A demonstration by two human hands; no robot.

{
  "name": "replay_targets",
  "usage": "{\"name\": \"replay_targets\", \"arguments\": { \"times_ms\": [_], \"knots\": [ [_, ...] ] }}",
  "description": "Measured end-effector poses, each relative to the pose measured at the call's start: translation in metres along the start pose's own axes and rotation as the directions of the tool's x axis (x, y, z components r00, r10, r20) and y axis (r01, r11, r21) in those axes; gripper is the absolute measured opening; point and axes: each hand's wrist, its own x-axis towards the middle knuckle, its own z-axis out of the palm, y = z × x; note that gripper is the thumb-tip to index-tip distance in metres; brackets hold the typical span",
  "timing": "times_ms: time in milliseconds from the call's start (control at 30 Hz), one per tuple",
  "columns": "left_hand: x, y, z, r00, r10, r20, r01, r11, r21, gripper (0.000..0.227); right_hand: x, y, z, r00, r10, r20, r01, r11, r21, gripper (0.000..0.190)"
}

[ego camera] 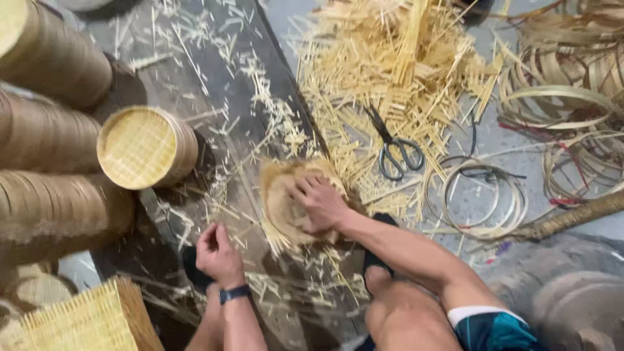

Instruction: The person sits on the floor and repeatedly trims the edges of woven bamboo mats using shears and a wooden template. They place the template on the mat, cut the excess material, and stack the finished pieces.

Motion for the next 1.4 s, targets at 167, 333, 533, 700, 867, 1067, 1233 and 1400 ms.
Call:
{"name": "replay_targets", "arguments": {
  "times_ms": [167,333,533,700,867,1067,1233,1400],
  "knots": [
    [-0.006,-0.011,0.002,1.0,-0.027,0.007,0.028,0.993,-0.118,0.014,-0.012,-0.019,-0.01,0.999,0.02,0.03,-0.022,0.998,0.061,0.104],
    [-0.026,0.004,0.034,0.966,0.02,0.256,-0.026,0.999,0.022,0.019,-0.014,0.008,0.001,0.951,0.076,0.3,-0.103,0.992,0.075,0.109],
    [-0.059,0.044,0.073,0.57,0.062,0.82,-0.556,0.764,0.328,0.095,-0.062,0.127,-0.006,0.572,0.82,0.013,-0.797,0.552,0.246,0.045],
    [-0.06,0.051,0.098,0.413,0.083,0.907,-0.683,0.687,0.248,0.108,-0.13,0.188,0.0,0.513,0.857,0.052,-0.859,0.511,0.037,0.087],
    [-0.063,0.032,0.104,0.455,0.114,0.883,-0.65,0.721,0.242,0.108,-0.148,0.218,0.038,0.409,0.887,0.216,-0.912,0.402,0.077,0.07],
    [-0.078,0.019,0.115,0.705,0.13,0.697,-0.524,0.758,0.389,0.109,-0.174,0.231,0.047,0.494,0.77,0.404,-0.869,0.414,0.273,0.038],
    [-0.08,0.02,0.115,0.713,0.135,0.688,-0.509,0.774,0.376,0.109,-0.194,0.164,0.009,0.441,0.755,0.486,-0.897,0.349,0.271,0.048],
    [-0.082,0.022,0.113,0.711,0.115,0.694,-0.496,0.781,0.379,0.109,-0.158,0.098,-0.042,0.57,0.762,0.308,-0.754,0.335,0.565,0.037]
  ]
}}
